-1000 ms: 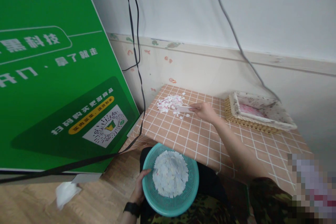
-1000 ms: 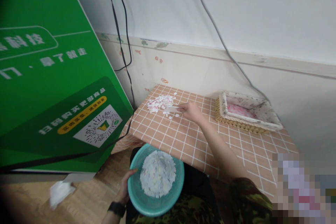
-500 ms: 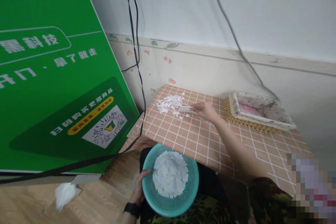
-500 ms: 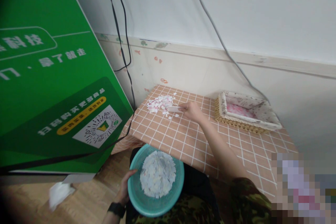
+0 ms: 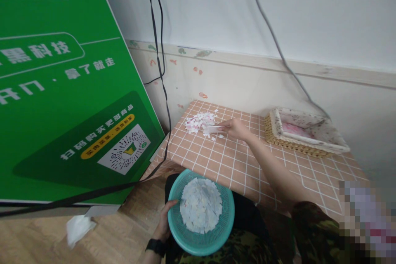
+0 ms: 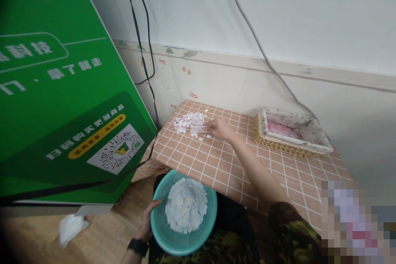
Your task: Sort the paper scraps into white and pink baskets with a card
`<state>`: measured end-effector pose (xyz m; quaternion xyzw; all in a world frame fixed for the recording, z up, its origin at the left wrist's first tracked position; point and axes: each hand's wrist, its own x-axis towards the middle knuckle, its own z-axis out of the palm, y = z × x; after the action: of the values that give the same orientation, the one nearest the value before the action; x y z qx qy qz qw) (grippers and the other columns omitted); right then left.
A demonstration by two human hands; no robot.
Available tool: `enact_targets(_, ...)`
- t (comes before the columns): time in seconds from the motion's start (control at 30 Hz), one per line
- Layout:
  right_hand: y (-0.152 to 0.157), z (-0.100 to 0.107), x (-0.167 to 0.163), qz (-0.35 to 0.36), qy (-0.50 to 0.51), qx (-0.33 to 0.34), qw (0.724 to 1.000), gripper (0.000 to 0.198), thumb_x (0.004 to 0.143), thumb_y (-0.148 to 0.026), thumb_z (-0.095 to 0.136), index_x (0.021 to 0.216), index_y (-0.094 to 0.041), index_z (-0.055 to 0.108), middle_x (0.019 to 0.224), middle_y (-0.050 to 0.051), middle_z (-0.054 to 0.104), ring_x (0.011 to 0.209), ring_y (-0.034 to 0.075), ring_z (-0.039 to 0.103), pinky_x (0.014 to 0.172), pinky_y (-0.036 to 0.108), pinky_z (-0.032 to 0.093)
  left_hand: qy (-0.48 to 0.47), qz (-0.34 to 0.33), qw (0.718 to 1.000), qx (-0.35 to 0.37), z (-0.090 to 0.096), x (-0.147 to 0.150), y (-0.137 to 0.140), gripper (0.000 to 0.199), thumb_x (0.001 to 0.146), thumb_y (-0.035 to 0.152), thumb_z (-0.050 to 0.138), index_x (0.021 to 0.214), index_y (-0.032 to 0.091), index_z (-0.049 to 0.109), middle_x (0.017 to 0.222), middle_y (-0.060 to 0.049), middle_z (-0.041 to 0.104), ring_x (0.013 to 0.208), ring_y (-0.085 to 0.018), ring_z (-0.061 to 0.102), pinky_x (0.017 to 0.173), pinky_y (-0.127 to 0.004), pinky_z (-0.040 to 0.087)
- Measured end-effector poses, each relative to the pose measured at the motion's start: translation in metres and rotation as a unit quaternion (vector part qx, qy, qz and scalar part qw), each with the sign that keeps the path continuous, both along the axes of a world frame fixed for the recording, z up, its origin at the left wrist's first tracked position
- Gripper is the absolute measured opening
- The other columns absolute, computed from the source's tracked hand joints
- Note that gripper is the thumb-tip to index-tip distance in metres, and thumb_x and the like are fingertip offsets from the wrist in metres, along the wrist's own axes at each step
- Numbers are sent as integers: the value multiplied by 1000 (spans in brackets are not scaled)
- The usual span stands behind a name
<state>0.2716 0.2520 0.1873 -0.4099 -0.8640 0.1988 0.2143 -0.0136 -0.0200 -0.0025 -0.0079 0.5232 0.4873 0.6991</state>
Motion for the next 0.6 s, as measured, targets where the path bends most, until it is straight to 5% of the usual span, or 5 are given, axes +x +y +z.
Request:
enact_targets(0.2,-2,5,11,32,1,-28,999,22,85,-27,56,96,-23,75,92,3,74,75,17,67,67,25,47,9,-4,1000,-3,-3,-2,0,15,66,26,70,72,12,71,59,-5,72,52,-22,63,54,-33,48)
enact_targets(0.6,-4,10,34,-34,-13,-17,999,21,83,-27,58,95,-22,75,88,3,74,76,19,67,68,27,49,5,-5,1000,11,-10,-4,-1,18,66,28,70,72,11,71,61,-6,72,53,-21,63,56,-33,49)
